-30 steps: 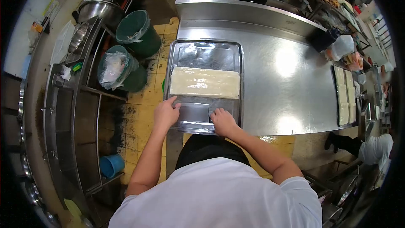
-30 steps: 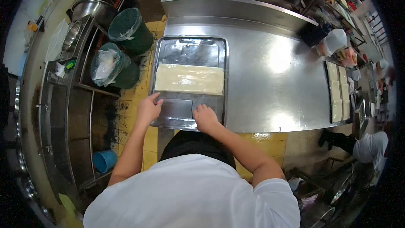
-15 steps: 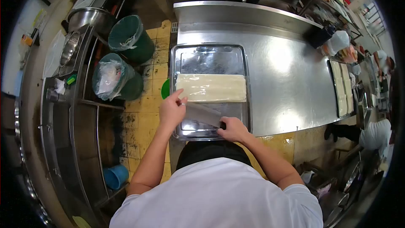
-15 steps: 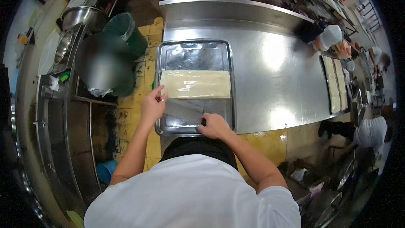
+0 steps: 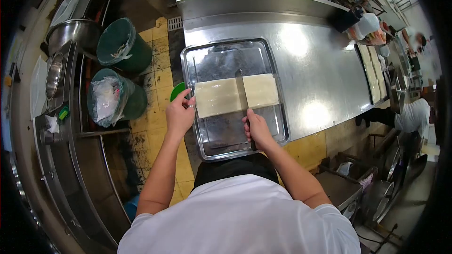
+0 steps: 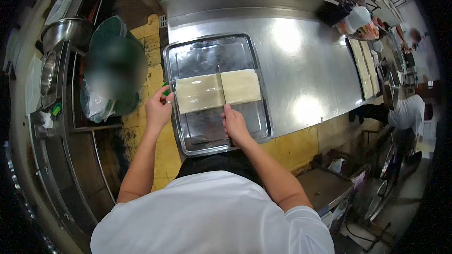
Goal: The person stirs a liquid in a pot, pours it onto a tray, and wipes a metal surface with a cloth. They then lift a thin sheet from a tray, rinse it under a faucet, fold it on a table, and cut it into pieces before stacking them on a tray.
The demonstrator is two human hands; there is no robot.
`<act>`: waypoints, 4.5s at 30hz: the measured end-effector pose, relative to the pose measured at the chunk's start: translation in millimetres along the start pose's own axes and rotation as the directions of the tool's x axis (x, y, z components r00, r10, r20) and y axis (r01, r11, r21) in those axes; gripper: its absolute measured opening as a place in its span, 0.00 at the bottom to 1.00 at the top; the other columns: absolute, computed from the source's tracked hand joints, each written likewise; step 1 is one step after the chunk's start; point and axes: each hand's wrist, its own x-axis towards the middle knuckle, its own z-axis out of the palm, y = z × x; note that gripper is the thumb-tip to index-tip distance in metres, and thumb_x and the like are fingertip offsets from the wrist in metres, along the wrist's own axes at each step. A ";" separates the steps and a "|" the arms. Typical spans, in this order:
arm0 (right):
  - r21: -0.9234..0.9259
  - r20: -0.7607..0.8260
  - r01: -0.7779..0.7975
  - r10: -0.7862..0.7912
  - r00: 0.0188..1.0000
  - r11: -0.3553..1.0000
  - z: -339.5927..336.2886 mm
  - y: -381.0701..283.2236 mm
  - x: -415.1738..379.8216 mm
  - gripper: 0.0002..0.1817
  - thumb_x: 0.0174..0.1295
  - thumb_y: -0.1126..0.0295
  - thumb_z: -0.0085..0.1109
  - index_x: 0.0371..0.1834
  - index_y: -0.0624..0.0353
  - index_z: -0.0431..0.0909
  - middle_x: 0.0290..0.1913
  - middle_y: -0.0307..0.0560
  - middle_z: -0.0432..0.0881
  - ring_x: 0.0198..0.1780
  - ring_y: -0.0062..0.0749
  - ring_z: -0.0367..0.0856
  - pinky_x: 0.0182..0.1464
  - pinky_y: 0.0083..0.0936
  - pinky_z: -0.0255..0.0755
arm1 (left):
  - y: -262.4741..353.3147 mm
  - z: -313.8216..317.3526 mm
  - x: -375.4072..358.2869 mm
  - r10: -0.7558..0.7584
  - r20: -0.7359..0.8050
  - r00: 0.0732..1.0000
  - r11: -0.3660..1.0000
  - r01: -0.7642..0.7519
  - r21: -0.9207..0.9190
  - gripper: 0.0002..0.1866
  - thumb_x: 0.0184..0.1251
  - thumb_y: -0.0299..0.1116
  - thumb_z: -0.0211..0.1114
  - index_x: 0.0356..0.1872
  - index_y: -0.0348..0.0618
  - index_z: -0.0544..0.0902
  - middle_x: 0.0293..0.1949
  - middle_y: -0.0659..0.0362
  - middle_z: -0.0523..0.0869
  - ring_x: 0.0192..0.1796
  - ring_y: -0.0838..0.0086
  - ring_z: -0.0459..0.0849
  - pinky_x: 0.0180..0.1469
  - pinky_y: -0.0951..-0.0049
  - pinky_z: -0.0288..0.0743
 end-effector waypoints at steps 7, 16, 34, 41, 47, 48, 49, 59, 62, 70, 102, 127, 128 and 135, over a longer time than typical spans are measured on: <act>0.011 -0.008 -0.012 0.013 1.000 1.000 5.9 5.2 5.9 0.28 0.79 0.41 0.45 0.42 0.59 0.75 0.22 0.34 0.69 0.17 0.20 0.64 0.18 0.24 0.61 | -9.3 3.9 12.4 -0.010 0.004 1.000 1.000 0.010 -0.013 0.17 0.68 0.35 0.72 0.56 0.44 0.87 0.26 0.54 0.86 0.27 0.67 0.84 0.35 0.65 0.77; -0.133 -0.058 0.045 -0.053 0.997 0.990 5.2 17.6 13.6 0.33 0.79 0.40 0.44 0.45 0.65 0.80 0.24 0.40 0.75 0.20 0.25 0.72 0.20 0.28 0.66 | -6.6 4.1 29.6 0.022 -0.024 0.999 1.000 -0.022 -0.007 0.18 0.67 0.35 0.73 0.57 0.44 0.88 0.26 0.55 0.86 0.26 0.69 0.81 0.34 0.66 0.76; -0.156 -0.068 0.155 -0.168 0.983 0.975 7.7 29.4 19.7 0.30 0.80 0.41 0.43 0.45 0.62 0.76 0.23 0.35 0.70 0.18 0.20 0.66 0.18 0.23 0.62 | 28.0 32.2 78.5 0.091 0.030 0.995 0.994 -0.089 -0.066 0.18 0.70 0.36 0.72 0.58 0.42 0.87 0.27 0.55 0.87 0.28 0.71 0.83 0.37 0.67 0.77; -0.139 -0.077 0.058 -0.069 0.995 0.989 9.0 15.2 12.0 0.34 0.80 0.42 0.43 0.40 0.67 0.81 0.24 0.45 0.77 0.24 0.32 0.77 0.25 0.33 0.71 | 26.2 17.5 91.7 0.100 -0.052 0.994 0.994 -0.102 -0.045 0.18 0.69 0.36 0.72 0.57 0.41 0.88 0.26 0.57 0.86 0.28 0.73 0.82 0.35 0.68 0.76; -0.135 -0.074 0.089 -0.099 0.992 0.987 7.0 25.3 17.7 0.33 0.80 0.42 0.43 0.41 0.67 0.80 0.24 0.43 0.76 0.21 0.31 0.75 0.22 0.32 0.70 | 21.5 1.2 109.2 0.104 -0.124 0.987 0.993 -0.110 -0.047 0.17 0.70 0.34 0.72 0.56 0.41 0.88 0.25 0.63 0.82 0.28 0.80 0.76 0.35 0.73 0.73; -0.138 -0.072 0.088 -0.099 0.993 0.987 6.9 24.8 17.1 0.33 0.80 0.42 0.43 0.41 0.67 0.80 0.24 0.43 0.76 0.21 0.31 0.75 0.22 0.32 0.70 | 21.8 1.7 110.1 0.121 -0.128 0.984 0.990 -0.129 -0.056 0.17 0.69 0.34 0.72 0.56 0.41 0.88 0.25 0.61 0.83 0.28 0.79 0.77 0.34 0.72 0.74; -0.142 -0.070 0.087 -0.098 0.993 0.986 6.8 24.1 16.7 0.33 0.80 0.42 0.43 0.41 0.67 0.80 0.24 0.43 0.76 0.21 0.30 0.74 0.21 0.32 0.70 | 22.2 2.4 110.7 0.138 -0.132 0.982 0.987 -0.147 -0.064 0.17 0.69 0.34 0.72 0.56 0.41 0.88 0.24 0.60 0.84 0.27 0.77 0.78 0.34 0.71 0.74; -0.101 -0.064 0.044 -0.051 0.997 0.994 7.1 16.0 9.3 0.34 0.79 0.41 0.43 0.42 0.66 0.80 0.25 0.42 0.75 0.20 0.28 0.74 0.20 0.28 0.69 | 32.6 17.9 103.7 0.118 -0.066 0.991 0.987 -0.125 -0.104 0.16 0.71 0.33 0.72 0.56 0.40 0.88 0.25 0.63 0.83 0.29 0.81 0.77 0.36 0.74 0.74; -0.155 -0.071 0.074 -0.085 0.994 0.985 5.5 22.1 14.8 0.34 0.79 0.41 0.43 0.44 0.67 0.81 0.26 0.43 0.76 0.22 0.30 0.75 0.21 0.30 0.71 | 34.7 19.2 106.0 0.109 -0.058 0.992 0.989 -0.114 -0.089 0.16 0.71 0.33 0.72 0.56 0.40 0.88 0.27 0.64 0.84 0.31 0.81 0.77 0.37 0.74 0.74; -0.176 -0.077 0.073 -0.088 0.993 0.982 6.4 25.1 15.2 0.35 0.80 0.41 0.42 0.43 0.68 0.81 0.26 0.45 0.77 0.25 0.33 0.78 0.24 0.33 0.72 | 35.2 79.7 93.2 0.218 0.305 0.927 0.966 -0.161 -0.202 0.20 0.71 0.37 0.72 0.60 0.41 0.86 0.43 0.57 0.90 0.41 0.72 0.86 0.47 0.70 0.81; -0.417 0.239 0.138 -0.038 0.970 0.899 -23.4 -61.4 -49.8 0.14 0.76 0.58 0.58 0.44 0.60 0.76 0.26 0.41 0.74 0.24 0.30 0.76 0.25 0.28 0.69 | -8.2 63.8 92.5 0.041 -0.053 0.998 0.928 -0.058 -0.367 0.19 0.70 0.36 0.72 0.58 0.40 0.86 0.38 0.57 0.91 0.36 0.76 0.86 0.40 0.74 0.79; -0.845 0.368 0.535 -0.722 0.585 0.003 -74.5 -91.4 122.9 0.19 0.59 0.68 0.62 0.53 0.65 0.83 0.53 0.63 0.84 0.58 0.58 0.80 0.64 0.46 0.75 | -4.2 75.5 -7.0 -0.007 0.119 0.993 0.950 0.044 -0.310 0.12 0.71 0.30 0.70 0.52 0.39 0.89 0.36 0.56 0.91 0.34 0.79 0.85 0.38 0.76 0.80; -0.883 0.374 0.469 -0.604 0.704 0.000 -72.9 -108.7 139.5 0.20 0.57 0.69 0.63 0.54 0.63 0.83 0.54 0.62 0.85 0.59 0.56 0.81 0.62 0.45 0.75 | -2.9 75.9 -7.6 -0.005 0.116 0.993 0.946 0.042 -0.321 0.12 0.71 0.30 0.70 0.52 0.39 0.89 0.36 0.56 0.91 0.34 0.79 0.85 0.39 0.76 0.80; -0.917 0.351 0.351 0.031 0.936 -0.191 -46.3 -154.7 171.8 0.24 0.50 0.58 0.70 0.51 0.57 0.88 0.48 0.56 0.89 0.52 0.54 0.87 0.55 0.43 0.79 | 1.6 71.5 -17.5 -0.054 0.110 0.992 0.960 0.082 -0.268 0.12 0.72 0.31 0.70 0.52 0.40 0.89 0.37 0.56 0.92 0.34 0.78 0.86 0.39 0.74 0.80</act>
